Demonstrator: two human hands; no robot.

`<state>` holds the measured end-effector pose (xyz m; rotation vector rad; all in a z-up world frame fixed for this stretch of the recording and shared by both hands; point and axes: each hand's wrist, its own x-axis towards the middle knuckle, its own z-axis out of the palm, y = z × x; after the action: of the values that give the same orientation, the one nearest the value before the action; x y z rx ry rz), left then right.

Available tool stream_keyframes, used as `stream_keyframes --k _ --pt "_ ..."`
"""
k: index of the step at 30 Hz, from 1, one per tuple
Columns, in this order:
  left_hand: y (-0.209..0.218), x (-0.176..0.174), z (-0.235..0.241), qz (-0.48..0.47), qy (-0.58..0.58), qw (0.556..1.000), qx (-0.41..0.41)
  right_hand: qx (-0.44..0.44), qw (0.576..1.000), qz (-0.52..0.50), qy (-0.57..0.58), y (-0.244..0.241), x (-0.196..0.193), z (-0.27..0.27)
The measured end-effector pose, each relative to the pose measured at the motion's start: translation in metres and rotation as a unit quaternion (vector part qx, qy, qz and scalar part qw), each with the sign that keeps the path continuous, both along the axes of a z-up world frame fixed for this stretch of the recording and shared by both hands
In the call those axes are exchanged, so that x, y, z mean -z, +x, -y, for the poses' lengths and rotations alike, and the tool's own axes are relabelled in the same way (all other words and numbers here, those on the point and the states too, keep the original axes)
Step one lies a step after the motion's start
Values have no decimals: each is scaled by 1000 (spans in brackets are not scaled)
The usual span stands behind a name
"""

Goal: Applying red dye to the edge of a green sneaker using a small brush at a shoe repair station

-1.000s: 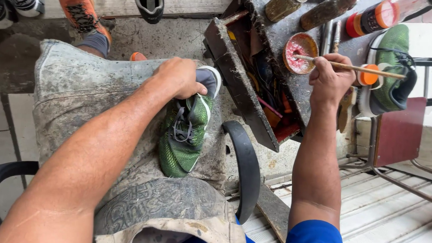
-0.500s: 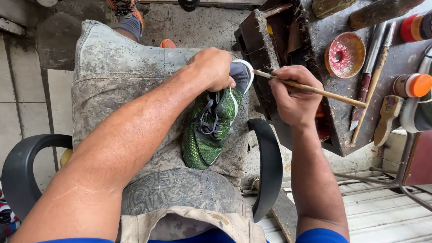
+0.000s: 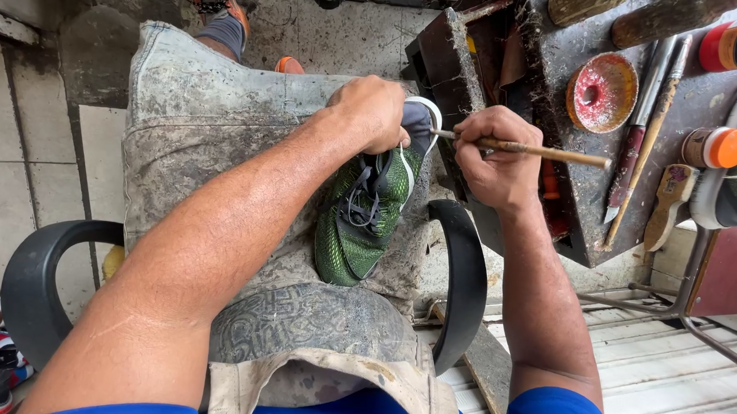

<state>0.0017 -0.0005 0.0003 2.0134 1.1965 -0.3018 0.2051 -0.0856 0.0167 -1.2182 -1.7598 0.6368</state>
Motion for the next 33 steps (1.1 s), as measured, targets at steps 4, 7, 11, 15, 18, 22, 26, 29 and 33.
stream_keyframes --k 4,7,11,15,18,22,26,29,33 --pt "1 3 4 -7 7 1000 -4 15 1000 -15 22 -5 -1 -7" --pt "1 -7 2 -11 13 1000 -3 34 999 -15 13 -9 9 -12" --pt "5 -1 5 -13 6 1000 -15 22 996 76 28 -8 0 -3" --pt "6 -2 10 -6 24 1000 -13 29 992 108 56 -11 4 -3" --pt "10 4 10 3 49 999 -14 10 996 72 54 -10 6 -9" --pt "4 0 14 31 56 998 -18 -19 999 37 14 -1 3 -13" --pt "7 4 14 18 68 998 -8 -24 999 27 4 1 7 -18" --pt "6 -2 11 22 63 998 -16 -16 1000 18 -6 -1 6 -17" --pt "14 18 9 4 52 999 -7 4 996 79 -35 3 5 -13"
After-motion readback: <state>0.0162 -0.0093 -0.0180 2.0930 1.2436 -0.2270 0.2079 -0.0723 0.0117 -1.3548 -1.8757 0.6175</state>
